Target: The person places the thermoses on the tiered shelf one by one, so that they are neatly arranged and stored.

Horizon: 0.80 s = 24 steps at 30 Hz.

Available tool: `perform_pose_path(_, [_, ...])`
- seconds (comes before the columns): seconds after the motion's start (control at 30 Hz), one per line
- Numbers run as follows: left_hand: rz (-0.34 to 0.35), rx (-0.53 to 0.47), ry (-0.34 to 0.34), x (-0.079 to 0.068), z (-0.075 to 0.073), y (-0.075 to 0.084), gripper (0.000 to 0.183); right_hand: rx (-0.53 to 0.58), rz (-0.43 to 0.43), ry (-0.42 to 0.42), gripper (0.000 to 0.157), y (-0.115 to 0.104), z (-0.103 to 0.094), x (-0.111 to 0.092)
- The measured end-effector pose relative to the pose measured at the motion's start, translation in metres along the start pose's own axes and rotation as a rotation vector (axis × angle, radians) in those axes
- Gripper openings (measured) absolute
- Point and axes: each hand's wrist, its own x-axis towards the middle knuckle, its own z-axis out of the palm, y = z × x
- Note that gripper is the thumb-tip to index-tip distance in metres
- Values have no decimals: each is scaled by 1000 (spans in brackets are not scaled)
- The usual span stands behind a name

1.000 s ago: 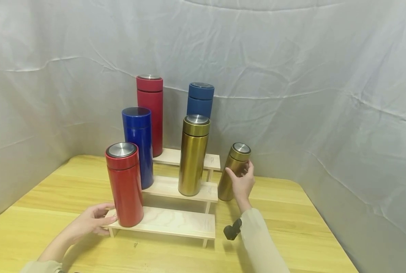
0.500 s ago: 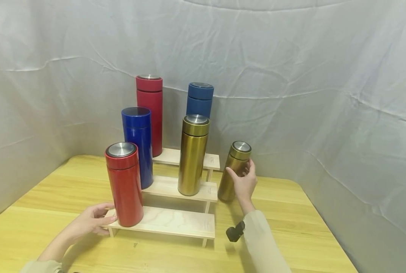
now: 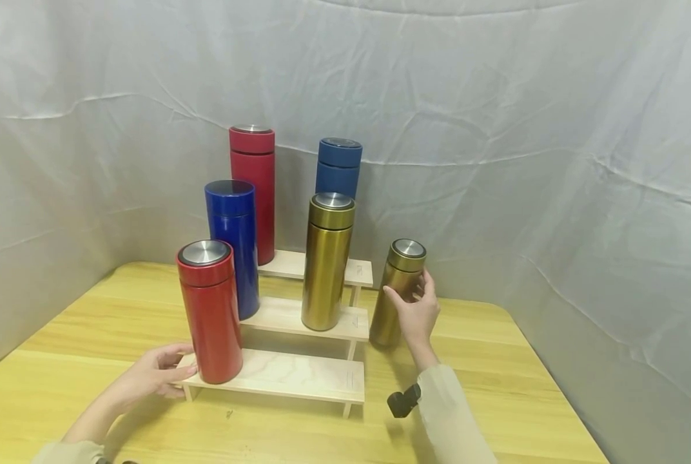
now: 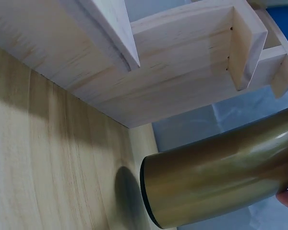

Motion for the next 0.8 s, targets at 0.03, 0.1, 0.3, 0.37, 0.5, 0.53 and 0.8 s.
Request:
perform_pose_path(0.03, [0,0,0,0,0,0,56,1,-1,-2,76,-1,-1,-1])
perform_pose_path(0.1, [2,1,-1,0,0,0,57,-7,-1,-2,76,-3,-2,-2])
perform_pose_path(0.3, [5,1,-3,0,0,0,57,-31,-9,4,73,-9,-6,-5])
perform_pose_path(0.37, [3,0,-2,0,0,0,56,-32,-16,5,72,-11,-8,-6])
perform_pose_path(0.5, [1,0,2,0,1,1,57,-31,-26,4,72,-16,-12,-9])
perform_pose_path(0.53, [1,1,3,0,1,1,57,-32,-29,3,73,-16,-12,-9])
perform_pose_path(0.8, [2,4,4,-1,1,1,57,78,-99,19,71,-4,-17,-11])
